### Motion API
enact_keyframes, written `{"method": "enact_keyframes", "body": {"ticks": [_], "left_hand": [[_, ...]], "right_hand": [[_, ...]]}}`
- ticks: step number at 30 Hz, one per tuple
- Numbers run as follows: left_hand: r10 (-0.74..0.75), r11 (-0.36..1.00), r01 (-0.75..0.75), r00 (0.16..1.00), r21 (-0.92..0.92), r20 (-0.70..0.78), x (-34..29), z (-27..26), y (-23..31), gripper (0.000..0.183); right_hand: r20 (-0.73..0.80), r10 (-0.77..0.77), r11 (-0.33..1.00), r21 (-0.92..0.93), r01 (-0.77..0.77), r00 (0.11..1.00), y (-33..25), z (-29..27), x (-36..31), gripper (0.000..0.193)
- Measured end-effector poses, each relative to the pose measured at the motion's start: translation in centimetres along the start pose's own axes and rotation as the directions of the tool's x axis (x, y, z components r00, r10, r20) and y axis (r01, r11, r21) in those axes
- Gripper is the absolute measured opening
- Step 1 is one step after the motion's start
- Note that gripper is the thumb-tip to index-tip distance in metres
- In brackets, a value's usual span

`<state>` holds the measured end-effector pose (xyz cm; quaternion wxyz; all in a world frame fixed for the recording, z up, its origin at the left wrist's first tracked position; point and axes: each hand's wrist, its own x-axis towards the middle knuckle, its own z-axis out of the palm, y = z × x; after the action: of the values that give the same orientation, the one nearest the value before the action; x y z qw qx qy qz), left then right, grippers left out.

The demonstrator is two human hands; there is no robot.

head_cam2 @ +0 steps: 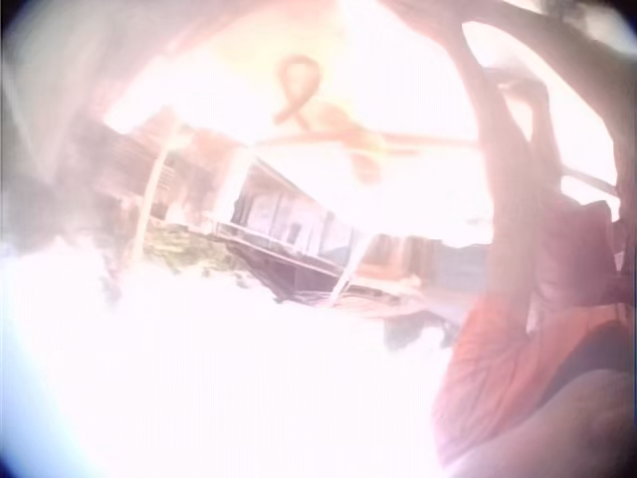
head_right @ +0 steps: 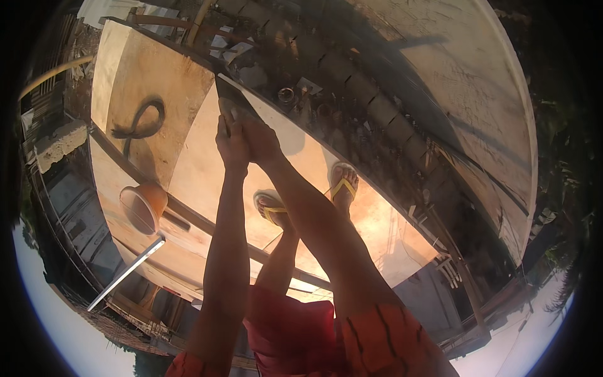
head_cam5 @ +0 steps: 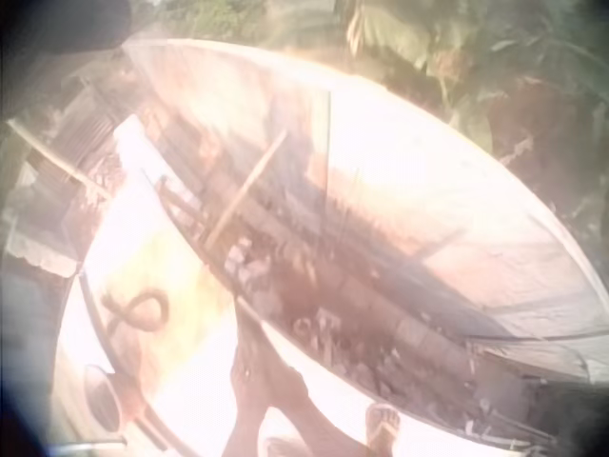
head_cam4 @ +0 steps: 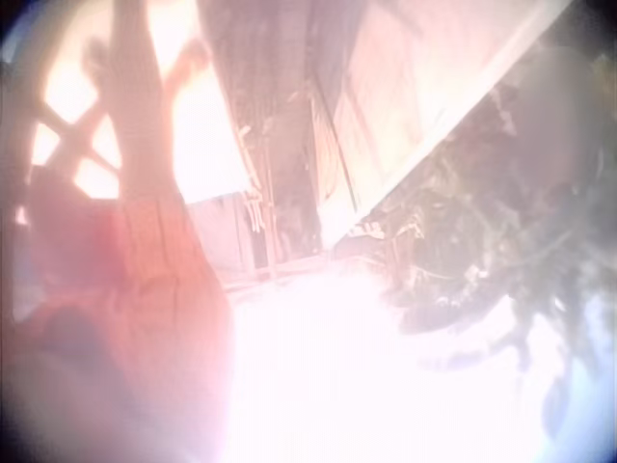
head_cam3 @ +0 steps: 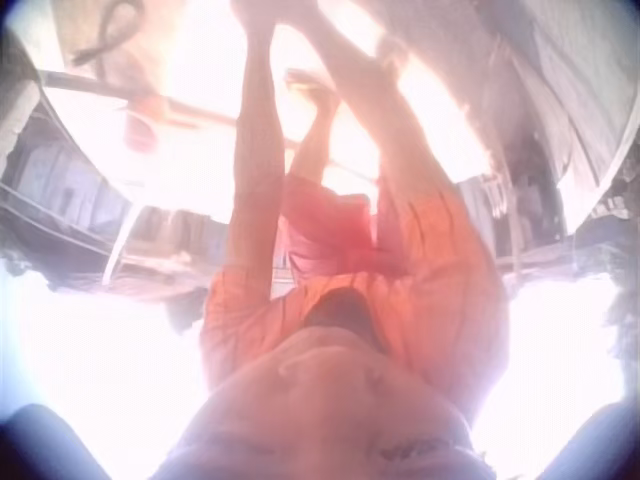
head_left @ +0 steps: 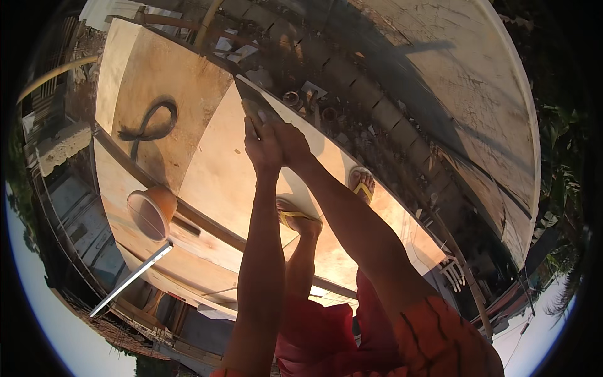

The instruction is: The person uses a hand saw to cut through a sheet of plywood along a marked line while holding a metal trim piece against the edge.

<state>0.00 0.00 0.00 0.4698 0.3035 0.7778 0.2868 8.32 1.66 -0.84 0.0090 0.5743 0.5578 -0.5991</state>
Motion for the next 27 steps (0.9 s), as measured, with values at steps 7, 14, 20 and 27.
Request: {"method": "enact_keyframes", "body": {"ticks": [7, 14, 20, 27], "left_hand": [[0.066, 0.997, -0.068, 0.996, -0.039, -0.052, -12.5, 2.1, 1.1, 0.066], [0.102, 0.993, -0.106, 0.991, -0.042, -0.085, -1.6, 2.1, -3.4, 0.077], [0.080, 0.980, -0.065, 0.994, -0.186, 0.075, 4.1, -3.6, -10.3, 0.097], [0.041, 0.820, 0.007, 0.997, 0.572, -0.071, 12.6, -2.0, -18.2, 0.118]], "right_hand": [[-0.230, -0.280, 0.945, 0.106, 0.310, 0.932, 2.9, -1.1, -10.7, 0.062], [-0.016, -0.203, 0.968, -0.153, 0.198, 0.979, 3.4, 0.0, -0.1, 0.071], [-0.199, -0.422, 0.906, -0.067, 0.417, 0.885, 7.2, -0.2, 1.6, 0.073], [-0.187, -0.471, 0.881, -0.039, 0.472, 0.862, 9.0, 0.5, -2.6, 0.070]]}}
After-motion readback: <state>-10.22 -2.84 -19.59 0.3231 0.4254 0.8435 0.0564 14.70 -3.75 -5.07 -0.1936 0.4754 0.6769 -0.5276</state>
